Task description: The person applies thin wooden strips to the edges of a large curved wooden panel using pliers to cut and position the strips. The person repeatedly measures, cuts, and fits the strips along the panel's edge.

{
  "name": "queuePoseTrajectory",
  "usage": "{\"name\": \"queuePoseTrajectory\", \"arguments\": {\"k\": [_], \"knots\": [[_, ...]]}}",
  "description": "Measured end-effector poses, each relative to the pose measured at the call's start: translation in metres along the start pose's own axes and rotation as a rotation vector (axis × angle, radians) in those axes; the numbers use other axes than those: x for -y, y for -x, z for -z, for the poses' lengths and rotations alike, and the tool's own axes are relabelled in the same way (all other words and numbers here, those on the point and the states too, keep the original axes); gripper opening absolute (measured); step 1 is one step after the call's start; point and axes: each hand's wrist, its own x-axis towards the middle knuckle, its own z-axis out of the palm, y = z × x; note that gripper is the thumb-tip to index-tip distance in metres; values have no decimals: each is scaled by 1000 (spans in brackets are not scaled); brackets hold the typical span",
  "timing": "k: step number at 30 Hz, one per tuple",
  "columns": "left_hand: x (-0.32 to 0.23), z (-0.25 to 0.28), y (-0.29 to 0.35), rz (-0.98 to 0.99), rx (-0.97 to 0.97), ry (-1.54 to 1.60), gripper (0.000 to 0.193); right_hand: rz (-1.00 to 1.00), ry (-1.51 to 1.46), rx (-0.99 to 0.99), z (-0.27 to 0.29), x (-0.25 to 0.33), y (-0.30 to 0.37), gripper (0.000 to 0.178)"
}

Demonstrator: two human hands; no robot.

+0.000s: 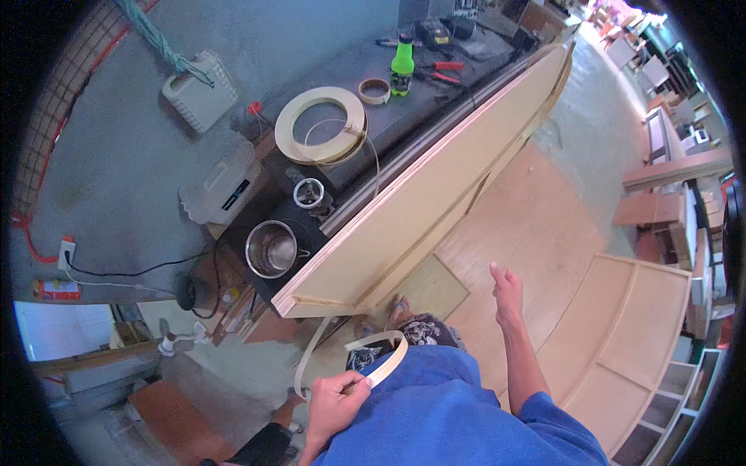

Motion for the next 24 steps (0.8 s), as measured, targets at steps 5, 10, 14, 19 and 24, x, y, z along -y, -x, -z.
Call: {"name": "queuePoseTrajectory", "arguments": {"k": [5, 10, 14, 19, 24], "knots": [[15, -5, 15, -21, -147, 51, 23, 848, 344, 203, -30, 156, -20, 29], [-2, -30, 15, 36, -224, 99, 23, 1225, 661, 343, -113, 289, -178, 47], [-40, -76, 2, 116, -384, 18, 21, 1229, 1068, 326, -195, 339, -324, 85], [-88, -119, 11, 190, -546, -38, 24, 951, 1411, 424, -245, 372, -416, 140], [-115, -150, 15, 239, -686, 162, 26, 874, 1640, 513, -251, 386, -429, 123]]}}
